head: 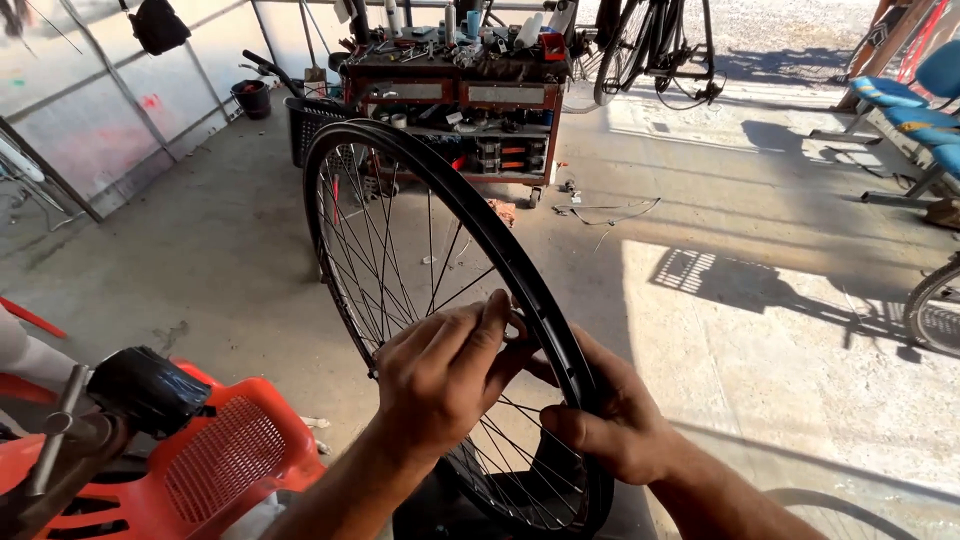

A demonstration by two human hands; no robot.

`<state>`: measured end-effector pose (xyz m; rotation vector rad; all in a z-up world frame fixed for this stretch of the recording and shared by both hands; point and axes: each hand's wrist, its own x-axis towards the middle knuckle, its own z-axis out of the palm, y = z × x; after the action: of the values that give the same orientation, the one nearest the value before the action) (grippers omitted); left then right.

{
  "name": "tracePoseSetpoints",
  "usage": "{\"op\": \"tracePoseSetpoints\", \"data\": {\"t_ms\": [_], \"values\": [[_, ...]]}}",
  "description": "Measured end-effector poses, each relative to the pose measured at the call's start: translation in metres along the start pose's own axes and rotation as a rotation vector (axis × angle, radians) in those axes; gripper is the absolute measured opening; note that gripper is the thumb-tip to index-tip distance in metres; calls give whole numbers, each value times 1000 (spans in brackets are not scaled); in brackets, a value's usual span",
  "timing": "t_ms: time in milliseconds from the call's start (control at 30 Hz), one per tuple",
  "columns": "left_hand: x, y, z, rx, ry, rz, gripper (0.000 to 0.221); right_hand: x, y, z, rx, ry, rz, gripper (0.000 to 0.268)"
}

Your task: Repairing a bicycle wheel by inspecting and positioning a small metal component on the rim

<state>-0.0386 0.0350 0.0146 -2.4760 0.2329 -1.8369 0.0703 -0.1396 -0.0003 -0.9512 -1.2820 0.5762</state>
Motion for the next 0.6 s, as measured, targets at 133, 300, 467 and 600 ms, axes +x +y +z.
{"op": "tracePoseSetpoints", "data": {"t_ms": [133, 300, 467, 600], "values": [[8, 4, -8, 96, -87, 29, 37, 3, -4, -1, 66, -35, -2, 70], [19, 3, -6, 66, -167, -25, 28, 16, -20, -4, -166, -102, -46, 78], [31, -23, -10, -456, -414, -126, 14, 9, -20, -19, -313, -166, -69, 84], [5, -21, -4, -715, -404, -301, 40, 14, -18, -26, -280, -183, 51, 95]]}}
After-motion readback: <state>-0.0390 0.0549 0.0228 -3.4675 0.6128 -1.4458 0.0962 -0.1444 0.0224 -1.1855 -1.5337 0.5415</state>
